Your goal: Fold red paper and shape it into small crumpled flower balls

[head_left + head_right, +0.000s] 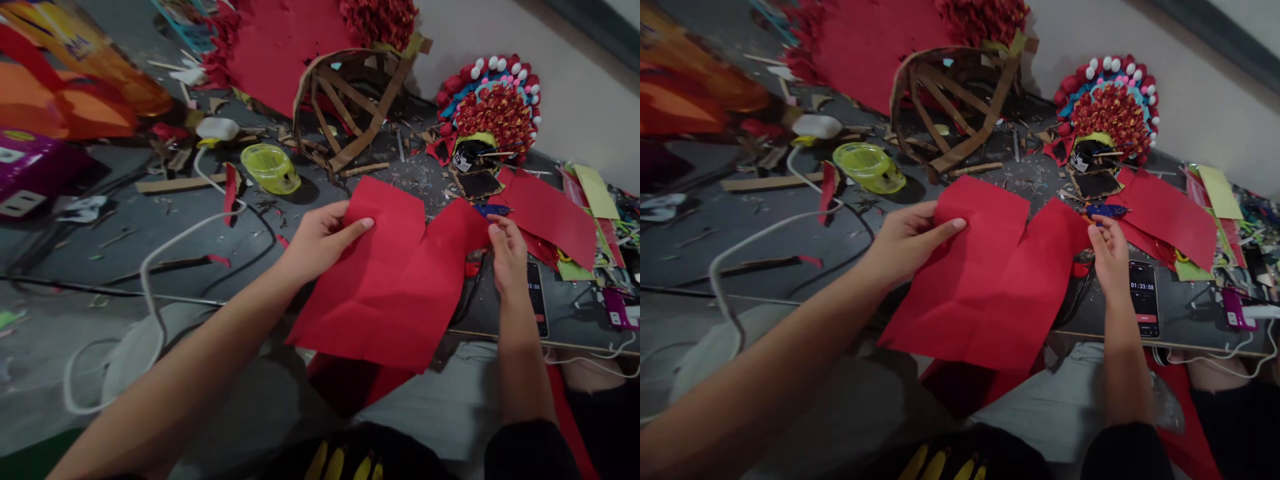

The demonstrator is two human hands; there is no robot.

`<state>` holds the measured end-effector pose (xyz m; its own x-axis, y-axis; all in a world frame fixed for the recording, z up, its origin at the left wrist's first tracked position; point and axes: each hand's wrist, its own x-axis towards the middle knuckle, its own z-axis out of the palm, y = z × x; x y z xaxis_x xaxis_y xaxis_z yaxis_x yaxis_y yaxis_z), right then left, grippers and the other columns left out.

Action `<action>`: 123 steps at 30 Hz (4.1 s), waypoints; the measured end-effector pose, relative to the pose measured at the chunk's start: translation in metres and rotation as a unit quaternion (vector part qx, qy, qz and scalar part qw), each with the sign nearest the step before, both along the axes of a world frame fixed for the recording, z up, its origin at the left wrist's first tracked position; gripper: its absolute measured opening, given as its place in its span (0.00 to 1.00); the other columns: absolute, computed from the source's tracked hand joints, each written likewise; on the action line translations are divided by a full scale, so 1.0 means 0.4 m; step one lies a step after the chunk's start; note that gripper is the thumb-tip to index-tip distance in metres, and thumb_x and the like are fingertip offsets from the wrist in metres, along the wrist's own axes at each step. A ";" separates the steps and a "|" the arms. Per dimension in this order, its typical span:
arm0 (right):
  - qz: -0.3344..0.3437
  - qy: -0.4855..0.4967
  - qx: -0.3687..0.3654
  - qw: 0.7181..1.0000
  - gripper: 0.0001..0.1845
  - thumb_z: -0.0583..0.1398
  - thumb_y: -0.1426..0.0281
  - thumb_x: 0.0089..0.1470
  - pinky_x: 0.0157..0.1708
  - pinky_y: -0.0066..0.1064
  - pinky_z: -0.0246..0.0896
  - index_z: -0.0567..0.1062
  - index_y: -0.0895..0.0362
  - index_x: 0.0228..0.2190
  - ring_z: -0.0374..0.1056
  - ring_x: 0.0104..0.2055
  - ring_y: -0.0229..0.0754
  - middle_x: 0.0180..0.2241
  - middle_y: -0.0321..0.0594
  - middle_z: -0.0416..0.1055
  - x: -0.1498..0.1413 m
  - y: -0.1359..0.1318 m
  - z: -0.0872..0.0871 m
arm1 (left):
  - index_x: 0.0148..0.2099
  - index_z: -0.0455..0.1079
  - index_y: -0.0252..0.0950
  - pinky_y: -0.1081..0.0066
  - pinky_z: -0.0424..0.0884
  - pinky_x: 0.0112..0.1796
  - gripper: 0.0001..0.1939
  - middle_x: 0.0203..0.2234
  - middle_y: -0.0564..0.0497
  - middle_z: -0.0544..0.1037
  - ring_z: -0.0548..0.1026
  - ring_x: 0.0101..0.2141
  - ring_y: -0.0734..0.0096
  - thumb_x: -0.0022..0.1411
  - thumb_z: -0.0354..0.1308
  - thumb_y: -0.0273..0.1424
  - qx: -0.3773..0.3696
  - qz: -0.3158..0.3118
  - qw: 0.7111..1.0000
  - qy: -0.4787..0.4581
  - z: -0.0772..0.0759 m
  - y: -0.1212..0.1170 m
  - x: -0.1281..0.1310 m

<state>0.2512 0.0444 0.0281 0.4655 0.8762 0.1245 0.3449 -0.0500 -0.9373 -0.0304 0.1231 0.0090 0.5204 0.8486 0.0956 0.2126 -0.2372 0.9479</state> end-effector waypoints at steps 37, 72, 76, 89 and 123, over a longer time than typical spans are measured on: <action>-0.039 -0.089 0.029 0.995 0.19 0.48 0.57 0.60 0.25 0.28 0.45 0.57 0.54 0.21 0.49 0.22 0.32 0.18 0.27 0.49 -0.118 0.006 -0.092 | 0.19 0.54 0.35 0.77 0.47 0.18 0.19 0.14 0.58 0.53 0.50 0.18 0.80 0.57 0.52 0.39 0.132 0.331 0.934 -0.033 -0.050 -0.004 0.040; -0.045 -0.094 0.030 0.994 0.21 0.48 0.55 0.59 0.25 0.29 0.43 0.55 0.53 0.20 0.48 0.21 0.33 0.17 0.26 0.48 -0.114 0.008 -0.095 | 0.19 0.52 0.36 0.74 0.45 0.19 0.20 0.15 0.57 0.51 0.48 0.19 0.78 0.58 0.52 0.37 0.122 0.334 0.934 -0.038 -0.036 -0.016 0.051; -0.050 -0.089 0.029 0.994 0.22 0.48 0.53 0.59 0.24 0.29 0.43 0.56 0.53 0.20 0.49 0.21 0.33 0.17 0.27 0.48 -0.108 0.009 -0.098 | 0.19 0.51 0.36 0.73 0.44 0.19 0.20 0.15 0.57 0.51 0.48 0.19 0.79 0.58 0.52 0.37 0.121 0.340 0.932 -0.035 -0.041 -0.012 0.047; -0.079 -0.021 0.035 0.996 0.23 0.50 0.49 0.56 0.22 0.27 0.43 0.56 0.53 0.21 0.45 0.21 0.32 0.19 0.26 0.48 -0.090 0.014 -0.100 | 0.28 0.64 0.35 0.74 0.60 0.25 0.20 0.21 0.54 0.66 0.60 0.23 0.76 0.54 0.56 0.49 0.086 0.340 0.922 -0.163 -0.064 0.029 0.026; -0.006 -0.043 0.006 0.999 0.20 0.52 0.53 0.56 0.25 0.28 0.46 0.60 0.54 0.23 0.49 0.23 0.33 0.20 0.27 0.51 -0.134 -0.003 -0.078 | 0.26 0.62 0.38 0.72 0.57 0.23 0.16 0.19 0.55 0.63 0.60 0.22 0.72 0.60 0.53 0.43 0.132 0.353 0.924 -0.058 -0.061 0.016 0.033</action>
